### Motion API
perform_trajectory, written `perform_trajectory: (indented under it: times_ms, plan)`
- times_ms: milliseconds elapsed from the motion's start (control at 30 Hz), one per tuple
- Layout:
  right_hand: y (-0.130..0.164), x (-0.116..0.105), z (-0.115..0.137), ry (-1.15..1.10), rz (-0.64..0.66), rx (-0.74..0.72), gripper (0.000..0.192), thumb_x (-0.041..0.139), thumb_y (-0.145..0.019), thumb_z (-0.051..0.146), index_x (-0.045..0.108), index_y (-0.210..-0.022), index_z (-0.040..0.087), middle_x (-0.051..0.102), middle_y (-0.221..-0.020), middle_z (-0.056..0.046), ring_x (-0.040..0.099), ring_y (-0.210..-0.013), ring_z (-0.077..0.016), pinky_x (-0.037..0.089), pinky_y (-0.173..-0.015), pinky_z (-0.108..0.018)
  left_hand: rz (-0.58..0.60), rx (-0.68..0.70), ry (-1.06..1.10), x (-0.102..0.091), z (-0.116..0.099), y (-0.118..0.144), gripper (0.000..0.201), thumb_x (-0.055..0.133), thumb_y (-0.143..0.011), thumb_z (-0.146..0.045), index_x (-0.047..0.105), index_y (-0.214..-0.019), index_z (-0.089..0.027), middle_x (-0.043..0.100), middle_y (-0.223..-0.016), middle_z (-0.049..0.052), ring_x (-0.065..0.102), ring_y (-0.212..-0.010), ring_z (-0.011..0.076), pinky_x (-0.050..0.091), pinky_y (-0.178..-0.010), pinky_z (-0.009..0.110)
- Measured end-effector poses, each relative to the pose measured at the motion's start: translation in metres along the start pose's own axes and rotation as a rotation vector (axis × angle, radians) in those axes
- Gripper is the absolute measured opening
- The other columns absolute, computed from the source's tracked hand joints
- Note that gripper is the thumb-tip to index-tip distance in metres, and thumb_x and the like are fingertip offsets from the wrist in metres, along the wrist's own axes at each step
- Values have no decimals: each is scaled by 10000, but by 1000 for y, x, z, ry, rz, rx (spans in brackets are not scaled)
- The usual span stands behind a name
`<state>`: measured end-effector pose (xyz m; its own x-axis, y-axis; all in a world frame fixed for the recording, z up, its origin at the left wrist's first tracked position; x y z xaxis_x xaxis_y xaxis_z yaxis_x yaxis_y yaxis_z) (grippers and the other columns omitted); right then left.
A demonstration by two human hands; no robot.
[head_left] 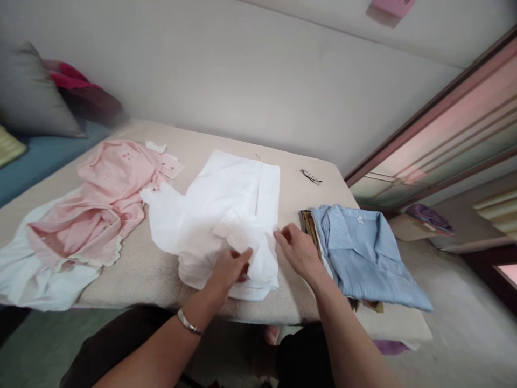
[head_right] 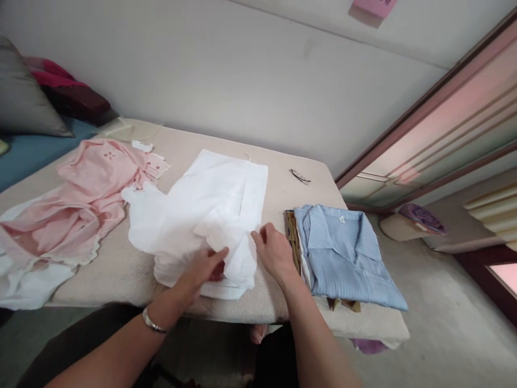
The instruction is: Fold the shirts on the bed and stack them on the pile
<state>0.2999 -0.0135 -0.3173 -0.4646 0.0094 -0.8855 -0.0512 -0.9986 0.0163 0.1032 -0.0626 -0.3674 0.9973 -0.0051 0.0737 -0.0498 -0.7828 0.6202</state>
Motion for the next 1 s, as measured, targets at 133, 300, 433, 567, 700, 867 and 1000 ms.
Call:
perform_trajectory:
  times_ms: [133, 300, 433, 567, 700, 867, 1000]
  plan:
    - [34, 4, -16, 39, 205, 131, 336, 476, -965, 526, 529, -830, 222, 672, -798, -68, 620, -725, -199, 362, -637, -284, -156, 4, 355, -10, -16, -11, 296, 676, -875, -400, 659, -954, -115, 733, -913, 133, 681, -657, 182, 572, -639, 318]
    - [33, 26, -18, -48, 397, 93, 228, 658, -829, 395, 548, -887, 204, 683, -894, -51, 599, -764, -169, 343, -612, -253, -238, 91, 405, -5, -18, -31, 129, 675, -805, -222, 659, -886, -122, 720, -832, 94, 667, -633, 189, 553, -595, 316]
    - [27, 26, -22, 42, 399, 69, 128, 628, -787, 262, 564, -879, 198, 681, -910, -48, 610, -811, -175, 352, -635, -256, -343, 249, 277, -15, -14, -38, 66, 685, -712, -150, 624, -736, -140, 641, -677, 4, 595, -584, 127, 475, -546, 228]
    - [31, 20, -21, 253, 428, 88, 197, 581, -825, 248, 606, -1008, 180, 706, -1014, -110, 662, -925, -245, 384, -676, -297, -470, 305, 85, -40, -9, -37, 189, 654, -743, -170, 631, -928, -136, 683, -786, 44, 636, -643, 160, 514, -588, 272]
    - [36, 14, -13, 420, 340, 88, 251, 585, -872, 295, 615, -1085, 163, 717, -1009, -148, 692, -941, -308, 447, -733, -359, -718, 635, -399, -50, -25, -18, 487, 620, -832, -216, 517, -1301, -139, 665, -1193, 172, 668, -1059, 277, 547, -908, 444]
    - [33, 31, 13, 386, 23, -58, 323, 448, -1009, 346, 596, -1202, 134, 644, -1253, -213, 612, -1172, -316, 464, -927, -422, -433, 1077, -1141, -6, -19, -8, 506, 442, -994, -293, 451, -1483, -165, 392, -1586, 170, 282, -1505, 330, 243, -1214, 556]
    - [26, 68, 19, 313, 5, -282, 575, 423, -1026, 393, 386, -1515, 93, 312, -1619, -198, 254, -1505, -311, 267, -1169, -484, -317, 923, -1434, 3, 9, -23, 553, 465, -999, -398, 455, -1506, -179, 323, -1618, 188, 277, -1497, 400, 206, -1175, 671]
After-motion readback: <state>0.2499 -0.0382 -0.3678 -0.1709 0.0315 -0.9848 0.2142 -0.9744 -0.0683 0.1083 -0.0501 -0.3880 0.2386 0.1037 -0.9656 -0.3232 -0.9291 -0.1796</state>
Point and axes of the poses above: each hand's wrist, its own y-axis away from the middle knuckle, its own x-axis out of the palm, z = x × y, the point moved 3 cm from there along -y, towards the middle knuckle
